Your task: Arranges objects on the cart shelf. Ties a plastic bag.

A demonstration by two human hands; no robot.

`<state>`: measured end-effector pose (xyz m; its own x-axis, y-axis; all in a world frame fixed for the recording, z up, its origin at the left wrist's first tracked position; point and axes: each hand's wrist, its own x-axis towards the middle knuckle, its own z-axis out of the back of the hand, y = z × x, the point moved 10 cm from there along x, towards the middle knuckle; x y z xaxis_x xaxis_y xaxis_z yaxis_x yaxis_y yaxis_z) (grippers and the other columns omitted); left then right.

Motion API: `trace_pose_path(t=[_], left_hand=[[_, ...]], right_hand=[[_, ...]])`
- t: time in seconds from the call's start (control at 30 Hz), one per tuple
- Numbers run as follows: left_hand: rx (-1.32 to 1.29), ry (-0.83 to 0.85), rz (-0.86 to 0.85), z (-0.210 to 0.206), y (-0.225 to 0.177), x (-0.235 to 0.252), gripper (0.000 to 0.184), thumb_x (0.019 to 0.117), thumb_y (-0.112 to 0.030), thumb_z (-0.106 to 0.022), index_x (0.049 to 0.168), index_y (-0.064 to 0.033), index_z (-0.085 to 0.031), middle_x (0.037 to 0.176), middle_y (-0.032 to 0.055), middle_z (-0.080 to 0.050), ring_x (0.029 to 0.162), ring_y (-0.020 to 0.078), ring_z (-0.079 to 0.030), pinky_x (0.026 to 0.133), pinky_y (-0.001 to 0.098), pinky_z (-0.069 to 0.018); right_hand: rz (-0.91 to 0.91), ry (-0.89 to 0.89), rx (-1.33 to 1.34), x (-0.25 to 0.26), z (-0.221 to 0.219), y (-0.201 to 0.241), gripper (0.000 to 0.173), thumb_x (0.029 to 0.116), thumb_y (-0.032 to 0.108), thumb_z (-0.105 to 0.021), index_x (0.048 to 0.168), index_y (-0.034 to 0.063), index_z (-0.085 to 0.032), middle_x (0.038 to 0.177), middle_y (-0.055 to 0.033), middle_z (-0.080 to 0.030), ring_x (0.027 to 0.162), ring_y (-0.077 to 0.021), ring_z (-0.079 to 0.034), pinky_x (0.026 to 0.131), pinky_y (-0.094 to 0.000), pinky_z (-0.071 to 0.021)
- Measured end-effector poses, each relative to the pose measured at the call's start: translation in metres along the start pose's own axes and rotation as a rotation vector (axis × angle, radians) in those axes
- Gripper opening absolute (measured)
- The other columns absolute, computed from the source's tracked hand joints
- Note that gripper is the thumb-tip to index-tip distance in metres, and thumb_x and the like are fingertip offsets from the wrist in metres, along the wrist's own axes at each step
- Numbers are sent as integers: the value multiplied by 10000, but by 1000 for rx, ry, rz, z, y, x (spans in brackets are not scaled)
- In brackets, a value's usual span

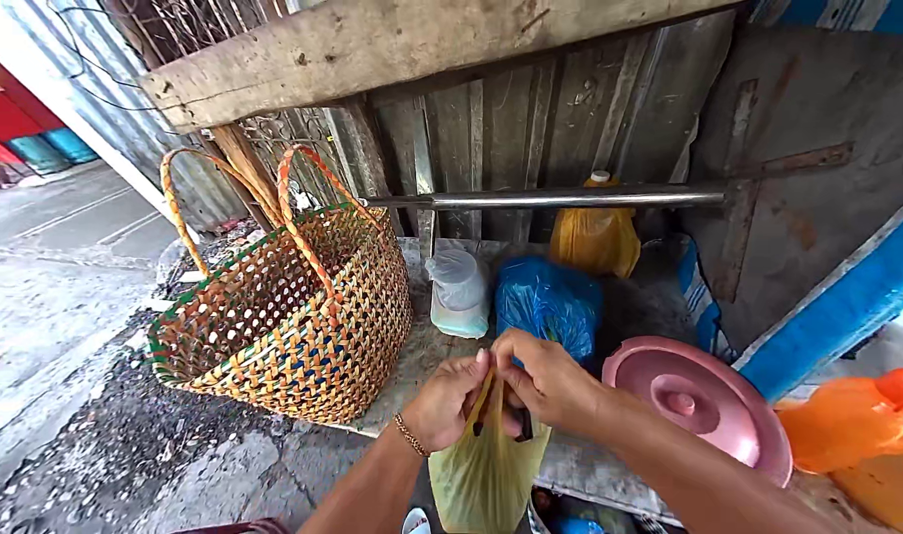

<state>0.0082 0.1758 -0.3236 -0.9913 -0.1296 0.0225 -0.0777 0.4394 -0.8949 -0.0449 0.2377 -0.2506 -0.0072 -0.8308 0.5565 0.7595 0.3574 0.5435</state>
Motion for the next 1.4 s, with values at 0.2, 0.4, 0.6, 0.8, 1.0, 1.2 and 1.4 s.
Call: trace_pose_path(t=[0.2, 0.4, 0.6, 0.8, 1.0, 1.2, 1.4], left_hand=[[838, 146, 129, -7, -4, -4, 297, 932, -185, -659, 653, -126, -577, 655, -90, -637, 581, -10, -592, 567, 194, -496], [1365, -318, -299, 10, -25, -15, 189, 832, -67, -646, 655, -1, -633, 984, 155, -677, 718, 124, -616, 642, 256, -526], [1221, -285, -289, 22, -9, -11, 153, 874, -68, -610, 783, -17, -722, 803, 59, -704, 736, 98, -643, 680, 246, -524], [459, -430, 131, 61, 10, -7, 253, 820, 52, -641, 678, -116, -515, 728, -1, -682, 594, 74, -607, 577, 245, -519], [508, -429, 172, 58, 9, -2, 224, 793, 22, -678, 682, -102, -530, 723, 16, -679, 651, 108, -635, 638, 293, -533], [774, -337, 166, 71, 11, -6, 223, 840, -217, -732, 682, -148, -591, 692, -78, -577, 645, 36, -534, 620, 261, -444], [1180, -668, 546, 166, 31, -48, 288, 938, -255, -686, 871, 24, -658, 893, 164, -622, 874, 298, -596, 834, 507, -472]], right_hand=[[-109, -94, 198, -5, -31, -45, 50, 998, 21, -480, 973, 6, -520, 990, -109, -681, 960, -163, -680, 882, -324, -568], [-710, 293, 253, -14, -64, -96, 168, 1073, 90, -437, 1187, -20, -492, 927, -145, -611, 648, -193, -653, 643, -362, -590], [-759, 414, 303, -20, -80, -110, 292, 1007, 148, -620, 1247, 6, -533, 1079, -138, -643, 705, -193, -650, 631, -381, -571], [-420, -15, 332, -35, -31, -87, 385, 931, 385, -716, 978, 4, -682, 832, -51, -674, 749, -106, -648, 709, -299, -560], [-746, 150, 331, -71, -72, -88, 420, 931, 421, -712, 1028, 13, -691, 851, -74, -686, 746, -164, -669, 736, -368, -574], [-567, -37, 895, -76, -81, -77, 117, 929, 211, -702, 883, 135, -626, 893, 54, -599, 671, -17, -561, 578, -198, -492], [-492, 430, 197, -119, -88, -105, 271, 962, 248, -656, 982, -19, -697, 976, -183, -629, 875, -269, -620, 790, -417, -525]])
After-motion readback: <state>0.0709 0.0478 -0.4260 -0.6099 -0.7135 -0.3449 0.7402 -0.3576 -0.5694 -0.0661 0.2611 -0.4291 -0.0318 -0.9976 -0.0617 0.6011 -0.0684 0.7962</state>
